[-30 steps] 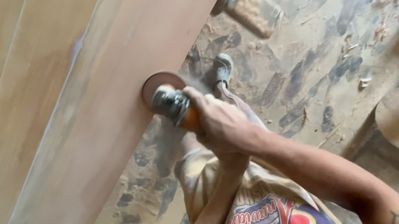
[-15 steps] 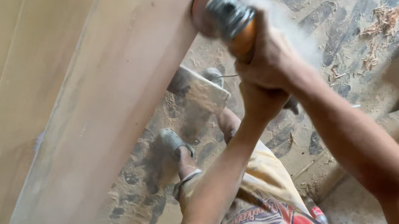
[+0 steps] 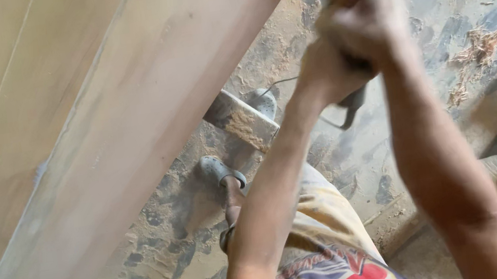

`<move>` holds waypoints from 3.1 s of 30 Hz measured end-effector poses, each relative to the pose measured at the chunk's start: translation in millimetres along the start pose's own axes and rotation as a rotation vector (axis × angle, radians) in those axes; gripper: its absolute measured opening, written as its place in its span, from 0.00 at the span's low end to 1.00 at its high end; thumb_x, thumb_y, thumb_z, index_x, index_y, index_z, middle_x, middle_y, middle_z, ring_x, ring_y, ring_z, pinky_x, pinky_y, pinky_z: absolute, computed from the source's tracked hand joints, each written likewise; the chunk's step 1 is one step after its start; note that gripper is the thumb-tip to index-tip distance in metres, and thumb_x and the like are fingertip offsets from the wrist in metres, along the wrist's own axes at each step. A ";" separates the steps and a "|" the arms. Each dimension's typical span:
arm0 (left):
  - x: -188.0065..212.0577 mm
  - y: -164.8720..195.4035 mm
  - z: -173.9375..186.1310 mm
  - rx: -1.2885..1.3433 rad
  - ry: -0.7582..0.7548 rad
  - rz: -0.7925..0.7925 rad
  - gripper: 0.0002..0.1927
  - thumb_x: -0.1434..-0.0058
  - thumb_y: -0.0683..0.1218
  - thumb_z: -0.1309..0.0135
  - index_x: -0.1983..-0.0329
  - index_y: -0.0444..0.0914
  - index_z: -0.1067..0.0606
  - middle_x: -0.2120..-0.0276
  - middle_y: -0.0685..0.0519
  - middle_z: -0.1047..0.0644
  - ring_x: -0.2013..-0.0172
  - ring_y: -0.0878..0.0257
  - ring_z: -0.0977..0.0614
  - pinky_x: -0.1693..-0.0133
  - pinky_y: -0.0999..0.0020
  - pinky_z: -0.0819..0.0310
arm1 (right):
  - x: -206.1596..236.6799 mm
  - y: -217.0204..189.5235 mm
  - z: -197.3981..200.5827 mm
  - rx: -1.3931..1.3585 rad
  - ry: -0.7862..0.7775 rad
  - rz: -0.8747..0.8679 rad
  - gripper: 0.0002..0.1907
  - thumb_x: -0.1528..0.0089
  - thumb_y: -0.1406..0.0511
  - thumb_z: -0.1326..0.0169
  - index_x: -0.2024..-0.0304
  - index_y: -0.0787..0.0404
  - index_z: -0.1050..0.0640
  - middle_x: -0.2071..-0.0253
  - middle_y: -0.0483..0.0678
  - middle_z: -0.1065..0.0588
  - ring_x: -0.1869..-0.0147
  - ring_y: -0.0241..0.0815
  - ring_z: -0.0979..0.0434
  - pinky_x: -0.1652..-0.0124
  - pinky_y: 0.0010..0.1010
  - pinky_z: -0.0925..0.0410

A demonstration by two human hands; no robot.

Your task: The person sands a large wooden board with a handheld angle grinder-style sander, working along the surface and edges while steadying the board with the other hand. They then brush off dust with a small whisk broom and wipe the board with a cloth by hand.

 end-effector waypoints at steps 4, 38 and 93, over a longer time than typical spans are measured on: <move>106.1 -52.0 11.1 0.649 0.332 -0.079 0.21 0.46 0.50 0.39 0.57 0.28 0.21 0.77 0.47 0.18 0.80 0.62 0.15 0.73 0.65 0.18 | 74.1 -54.2 -61.5 0.027 -0.134 -0.019 0.44 0.45 0.70 0.40 0.33 0.67 0.50 0.55 0.64 0.25 0.58 0.60 0.20 0.62 0.52 0.23; 324.7 -219.2 108.5 0.410 0.680 -0.140 0.38 0.58 0.55 0.28 0.49 0.32 0.29 0.62 0.44 0.19 0.63 0.55 0.15 0.60 0.61 0.17 | 211.0 -166.7 -295.0 -0.061 -0.227 0.354 0.46 0.47 0.68 0.41 0.32 0.64 0.51 0.58 0.68 0.23 0.59 0.64 0.20 0.62 0.50 0.26; 934.3 -567.3 232.9 0.498 0.921 -0.021 0.26 0.55 0.49 0.32 0.57 0.32 0.27 0.69 0.45 0.19 0.70 0.57 0.14 0.67 0.65 0.17 | 740.7 -451.6 -717.3 0.107 -0.452 0.578 0.51 0.45 0.67 0.37 0.31 0.71 0.55 0.50 0.74 0.27 0.55 0.68 0.20 0.55 0.54 0.25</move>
Point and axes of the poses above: each hand's wrist, its own x-axis away from the middle knuckle, its own z-axis out of the back of the hand, y = z × x, the point moved 7 cm from there along -x, towards the middle knuckle
